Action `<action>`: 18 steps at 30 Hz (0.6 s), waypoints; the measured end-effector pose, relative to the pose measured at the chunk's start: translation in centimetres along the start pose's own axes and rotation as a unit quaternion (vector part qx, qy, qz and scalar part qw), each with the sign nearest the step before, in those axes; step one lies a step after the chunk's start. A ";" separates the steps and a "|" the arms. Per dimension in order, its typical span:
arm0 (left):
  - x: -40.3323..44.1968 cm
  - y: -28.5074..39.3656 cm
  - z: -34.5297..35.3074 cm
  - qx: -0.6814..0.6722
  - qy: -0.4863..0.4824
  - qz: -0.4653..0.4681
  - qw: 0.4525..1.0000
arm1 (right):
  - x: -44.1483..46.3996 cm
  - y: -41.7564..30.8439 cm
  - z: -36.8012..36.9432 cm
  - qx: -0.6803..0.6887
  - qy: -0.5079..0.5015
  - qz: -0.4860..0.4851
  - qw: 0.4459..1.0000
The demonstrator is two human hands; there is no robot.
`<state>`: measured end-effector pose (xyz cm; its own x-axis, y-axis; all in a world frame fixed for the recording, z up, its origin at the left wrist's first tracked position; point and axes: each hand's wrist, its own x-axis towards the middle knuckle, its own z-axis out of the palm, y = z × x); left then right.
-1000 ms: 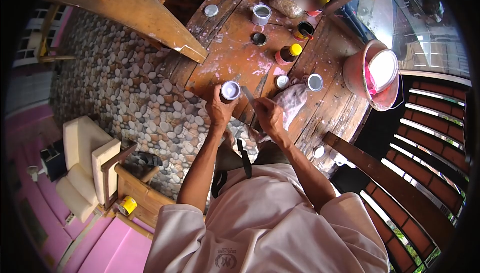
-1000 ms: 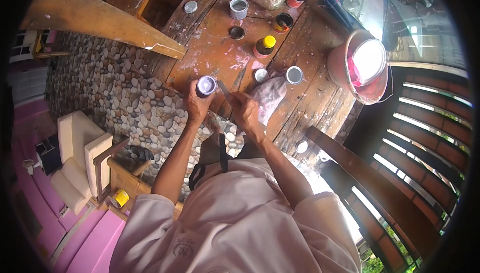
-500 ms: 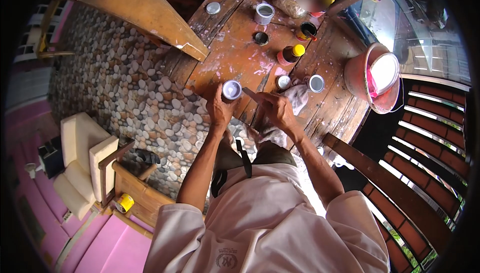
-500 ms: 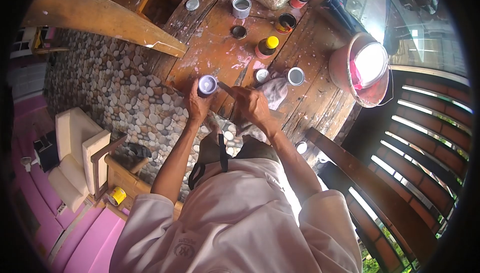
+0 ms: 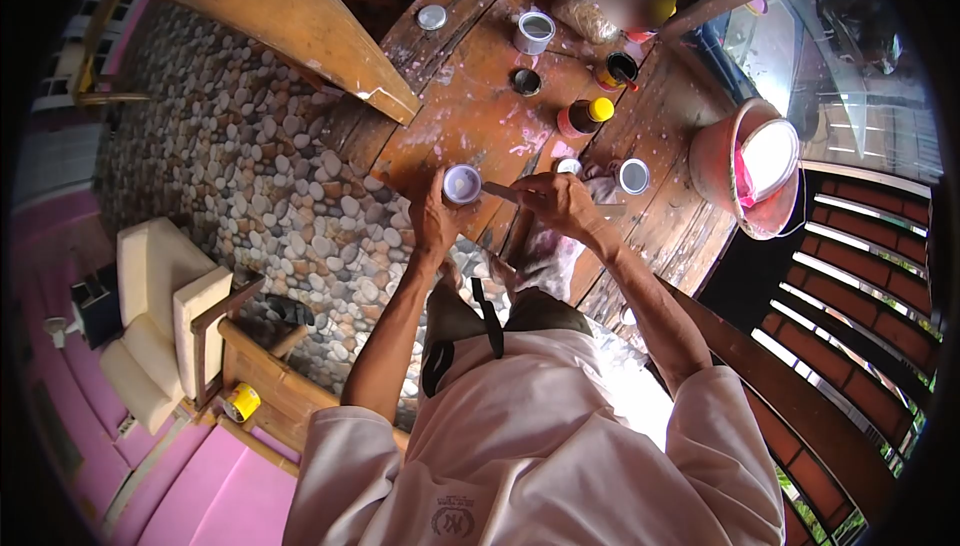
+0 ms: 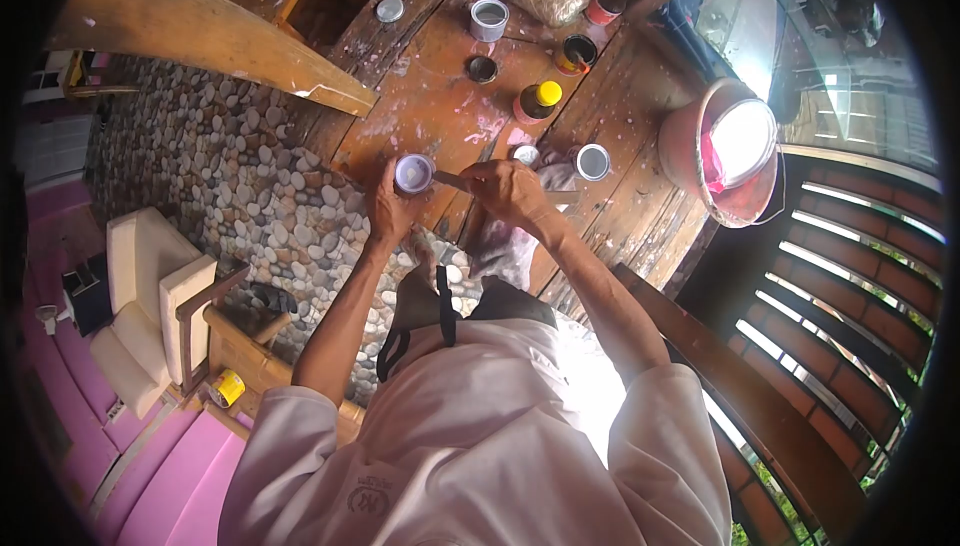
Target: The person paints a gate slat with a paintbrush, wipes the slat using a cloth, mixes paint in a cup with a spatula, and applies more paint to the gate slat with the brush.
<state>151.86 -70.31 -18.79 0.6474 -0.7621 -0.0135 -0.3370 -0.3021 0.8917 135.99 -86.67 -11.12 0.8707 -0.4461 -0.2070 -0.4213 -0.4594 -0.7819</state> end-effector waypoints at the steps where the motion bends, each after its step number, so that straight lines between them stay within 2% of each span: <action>1: 0.0 0.7 -0.1 -0.005 0.002 -0.020 1.000 | 0.1 0.3 0.2 0.008 -0.002 0.021 1.000; 3: 0.1 0.9 0.1 -0.013 0.004 -0.039 0.999 | 0.1 0.9 0.6 0.027 -0.007 0.041 0.999; 8: 0.4 -1.1 -0.2 0.105 -0.007 -0.071 0.992 | 0.4 2.6 1.9 0.125 -0.044 0.074 0.988; 10: 0.9 -1.0 -0.8 0.089 -0.017 -0.052 0.995 | 0.4 3.0 2.6 0.265 -0.040 0.089 0.959; 12: 1.4 -0.4 -1.3 0.044 -0.028 -0.019 0.998 | 0.6 3.3 3.1 0.285 -0.036 0.069 0.956; 14: 1.7 0.4 -1.8 0.032 -0.039 -0.026 0.998 | 0.7 3.5 3.4 0.303 -0.029 0.046 0.951; 16: 2.0 0.6 -1.9 0.021 -0.050 -0.031 0.998 | 0.6 3.4 3.8 0.334 -0.049 0.094 0.936; 18: 2.0 0.5 -2.0 0.023 -0.045 -0.017 0.999 | 0.6 3.4 4.4 0.346 -0.031 0.098 0.932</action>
<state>154.35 -70.87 -17.52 0.5961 -0.7984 -0.0854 -0.3486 -0.3531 0.8682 136.21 -85.14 -16.47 0.8168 -0.4136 -0.4021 -0.3271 0.2420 -0.9135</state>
